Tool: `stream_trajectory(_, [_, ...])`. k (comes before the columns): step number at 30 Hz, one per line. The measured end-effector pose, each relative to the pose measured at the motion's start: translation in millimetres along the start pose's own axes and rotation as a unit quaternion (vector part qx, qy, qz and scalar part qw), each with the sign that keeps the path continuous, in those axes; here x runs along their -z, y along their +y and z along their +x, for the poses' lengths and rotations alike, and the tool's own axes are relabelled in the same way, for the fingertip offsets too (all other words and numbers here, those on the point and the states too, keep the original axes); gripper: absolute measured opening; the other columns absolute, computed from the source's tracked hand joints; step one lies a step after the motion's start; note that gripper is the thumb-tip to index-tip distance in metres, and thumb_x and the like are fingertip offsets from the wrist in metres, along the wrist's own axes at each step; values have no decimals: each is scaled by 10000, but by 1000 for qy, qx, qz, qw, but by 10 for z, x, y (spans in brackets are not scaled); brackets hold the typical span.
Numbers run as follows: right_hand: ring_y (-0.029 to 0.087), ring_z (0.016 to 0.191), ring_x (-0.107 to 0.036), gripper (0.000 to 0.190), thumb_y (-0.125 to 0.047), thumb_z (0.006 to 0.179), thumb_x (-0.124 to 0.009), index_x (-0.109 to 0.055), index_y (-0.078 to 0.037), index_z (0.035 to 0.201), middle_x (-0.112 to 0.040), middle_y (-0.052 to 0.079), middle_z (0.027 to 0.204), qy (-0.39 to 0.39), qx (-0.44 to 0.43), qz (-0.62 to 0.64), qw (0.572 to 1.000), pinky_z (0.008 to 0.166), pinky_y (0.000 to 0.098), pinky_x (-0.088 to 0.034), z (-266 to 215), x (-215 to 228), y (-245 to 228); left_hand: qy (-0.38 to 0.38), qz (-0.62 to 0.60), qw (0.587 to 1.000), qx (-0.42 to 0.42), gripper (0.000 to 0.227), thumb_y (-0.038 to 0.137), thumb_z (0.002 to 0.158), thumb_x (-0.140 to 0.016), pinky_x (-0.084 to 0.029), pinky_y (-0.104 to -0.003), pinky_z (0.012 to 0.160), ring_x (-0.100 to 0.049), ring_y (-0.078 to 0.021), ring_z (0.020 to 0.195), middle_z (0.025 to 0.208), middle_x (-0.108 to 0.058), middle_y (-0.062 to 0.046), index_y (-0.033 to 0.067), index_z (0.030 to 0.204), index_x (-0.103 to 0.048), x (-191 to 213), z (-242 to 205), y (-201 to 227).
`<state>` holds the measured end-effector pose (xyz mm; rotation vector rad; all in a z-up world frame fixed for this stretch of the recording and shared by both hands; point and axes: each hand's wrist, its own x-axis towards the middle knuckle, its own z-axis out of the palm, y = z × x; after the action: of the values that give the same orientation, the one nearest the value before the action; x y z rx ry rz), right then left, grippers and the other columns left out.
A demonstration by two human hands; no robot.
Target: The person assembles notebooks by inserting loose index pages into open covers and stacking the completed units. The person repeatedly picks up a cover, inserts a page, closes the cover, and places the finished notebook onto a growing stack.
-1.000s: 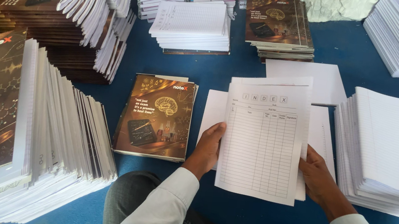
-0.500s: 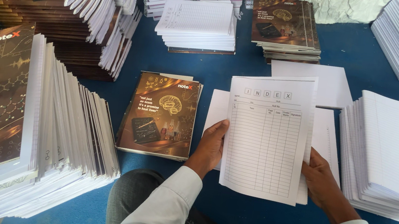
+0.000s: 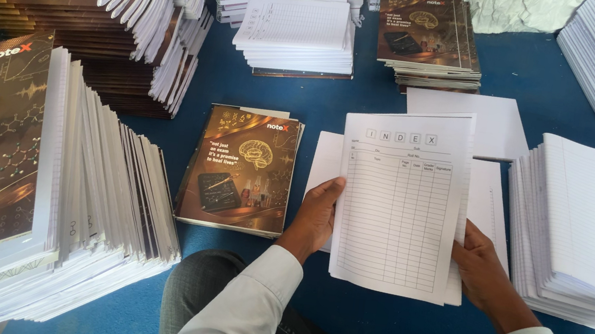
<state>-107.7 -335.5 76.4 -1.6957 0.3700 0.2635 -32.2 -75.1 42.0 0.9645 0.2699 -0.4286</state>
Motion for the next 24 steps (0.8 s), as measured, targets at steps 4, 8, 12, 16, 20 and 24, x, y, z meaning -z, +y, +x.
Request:
stream_trajectory(4, [266, 1021, -745, 562, -124, 965, -473, -407, -134, 1522, -701, 197, 1273, -12, -11, 11, 1000, 808, 454, -651, 7, 32, -3, -17, 15, 1000, 0, 471, 337, 975, -610, -581, -336, 951, -706, -219, 1068, 1140, -724, -174, -19, 1283, -621, 17, 3, 24])
stream_trajectory(8, [247, 1054, -733, 546, -143, 966, -482, -422, -127, 1509, -700, 185, 1278, -18, -2, 10, 1000, 828, 428, -643, 10, 48, -5, -45, 17, 999, 2, 472, 310, 946, -656, -589, -368, 926, -707, -261, 1063, 1138, -718, -203, -34, 1268, -627, 18, 6, 29])
stream_trajectory(12, [237, 1016, -746, 500, -178, 970, -513, -495, -121, 1467, -735, 185, 1240, -29, -11, -12, 999, 806, 404, -643, 14, 40, -17, -60, 26, 997, 29, 429, 267, 904, -697, -595, -398, 941, -709, -289, 1102, 1148, -713, -224, -5, 1226, -617, -9, -22, 23])
stream_trajectory(16, [249, 1042, -720, 510, -213, 948, -563, -519, -160, 1454, -735, 186, 1215, -28, -9, -30, 999, 805, 441, -634, -30, -4, -124, -70, 5, 997, 33, 403, 246, 887, -716, -594, -425, 944, -705, -305, 1102, 1145, -706, -243, -2, 1192, -628, -27, -43, 31])
stream_trajectory(20, [276, 1151, -701, 542, -351, 949, -595, -515, -180, 1456, -723, 167, 1254, 16, -24, -103, 994, 902, 490, -601, -120, -131, -281, -85, 15, 996, -16, 409, 253, 888, -728, -594, -399, 923, -709, -298, 1076, 1128, -716, -244, -19, 1183, -646, -39, -40, 27])
stream_trajectory(24, [328, 1358, -535, 726, -576, 935, -412, -391, -170, 1537, -535, 174, 1487, 42, -20, -218, 975, 1079, 518, -471, -151, -201, -374, -123, -4, 992, -40, 397, 264, 897, -739, -593, -383, 915, -705, -273, 1056, 1123, -723, -215, -23, 1162, -668, -10, -70, 87])
